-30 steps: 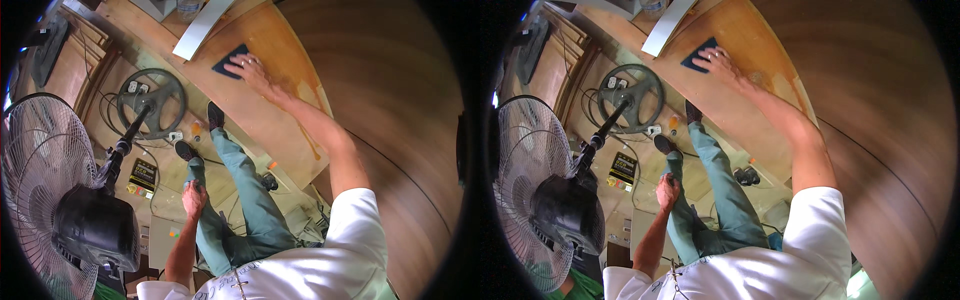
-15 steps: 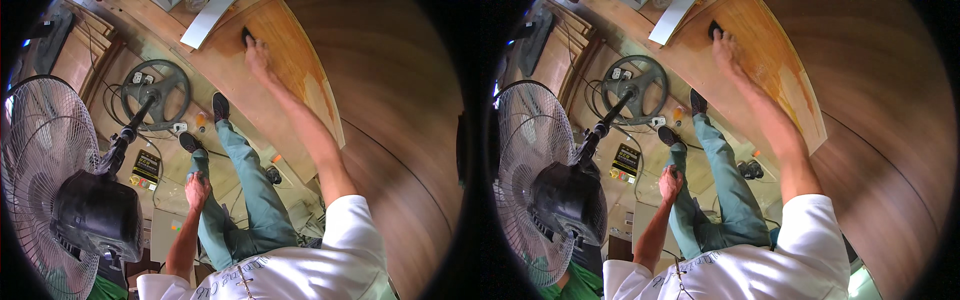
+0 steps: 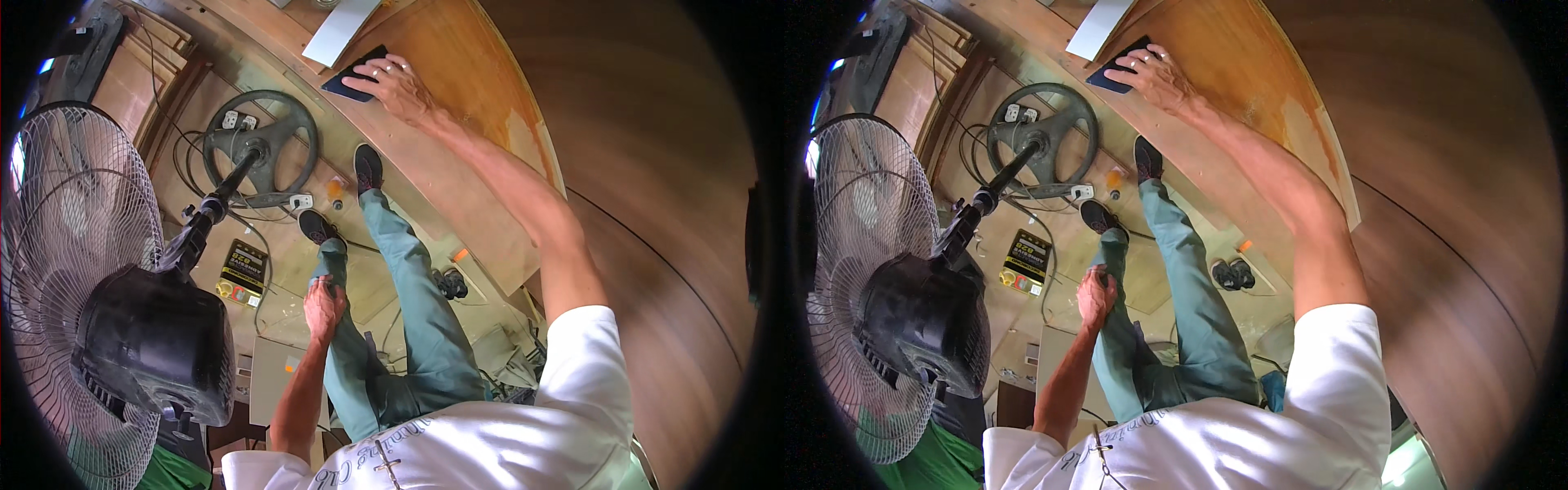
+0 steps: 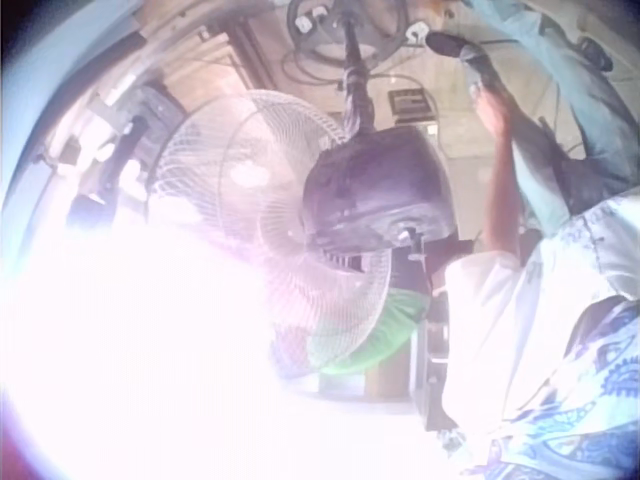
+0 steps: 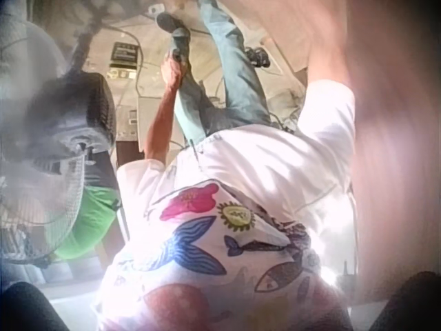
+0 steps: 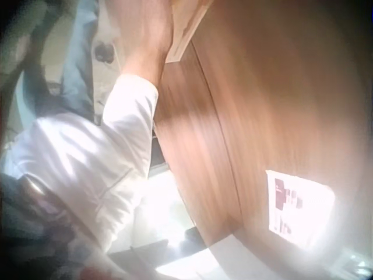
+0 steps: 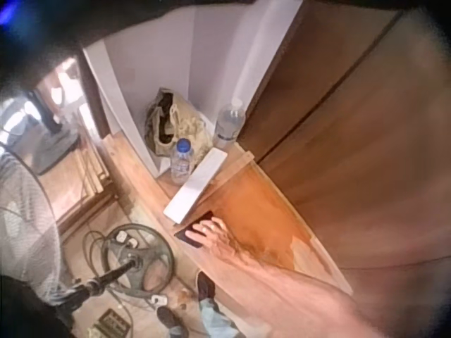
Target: The person applies adhesive from a metal container onto several wooden boards and furniture panels, spreading it evenly with a plastic spreader.
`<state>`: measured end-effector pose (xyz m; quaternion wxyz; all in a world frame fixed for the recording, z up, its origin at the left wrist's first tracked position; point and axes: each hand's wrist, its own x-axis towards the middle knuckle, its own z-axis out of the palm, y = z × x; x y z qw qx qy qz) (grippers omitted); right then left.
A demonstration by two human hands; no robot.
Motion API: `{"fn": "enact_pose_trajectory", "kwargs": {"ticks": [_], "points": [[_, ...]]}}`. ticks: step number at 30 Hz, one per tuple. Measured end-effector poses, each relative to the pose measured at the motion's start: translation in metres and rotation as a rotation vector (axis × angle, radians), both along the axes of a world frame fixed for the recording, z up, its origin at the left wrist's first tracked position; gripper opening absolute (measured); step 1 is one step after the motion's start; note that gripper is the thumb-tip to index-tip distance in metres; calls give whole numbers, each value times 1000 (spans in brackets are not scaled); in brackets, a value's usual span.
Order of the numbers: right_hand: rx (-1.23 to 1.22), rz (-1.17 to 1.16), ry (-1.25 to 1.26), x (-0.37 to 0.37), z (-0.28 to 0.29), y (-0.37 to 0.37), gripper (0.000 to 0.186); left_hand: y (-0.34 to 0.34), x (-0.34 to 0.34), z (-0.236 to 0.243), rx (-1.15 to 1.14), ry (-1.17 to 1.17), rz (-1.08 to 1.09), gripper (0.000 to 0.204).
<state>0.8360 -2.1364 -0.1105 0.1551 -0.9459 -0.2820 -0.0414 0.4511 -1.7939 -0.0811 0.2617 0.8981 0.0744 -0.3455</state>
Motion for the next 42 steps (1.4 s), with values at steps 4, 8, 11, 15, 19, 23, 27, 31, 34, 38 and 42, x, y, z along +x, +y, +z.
{"fn": "enact_pose_trajectory", "kwargs": {"ticks": [4, 8, 11, 15, 19, 23, 27, 31, 34, 38, 42], "points": [[-52, 73, -63, 14, -20, 1, 60, -4, 5, 6, 0, 24, 14, 34], [-64, 96, -98, 20, -34, 5, 56, -3, 6, 9, -19, 25, -6, 35], [-61, 48, -109, 11, -39, 6, 54, -4, 7, 7, -23, 36, -7, 37], [4, 24, -47, -29, -39, -10, 51, -12, 9, 9, -25, 54, 2, 36], [39, -78, 47, -37, -1, -6, 51, 3, 8, 16, 3, 104, 49, 36], [-107, -419, 61, -28, 2, -38, 51, -8, 5, 11, -13, 66, 21, 36], [-176, -529, 176, -53, -10, -4, 46, -14, 2, 9, -15, 84, 16, 36], [-198, -443, 263, -69, 12, 64, 42, 0, -1, 9, 2, 103, 12, 36], [39, -264, 257, -64, 12, 66, 41, -2, -2, 8, 13, 79, 1, 37], [34, -89, 9, -34, 4, 52, 54, -5, -6, 10, 10, 53, -2, 37], [51, 18, -47, -10, -13, 56, 57, 0, -12, 7, -12, 1, 8, 37]]}}
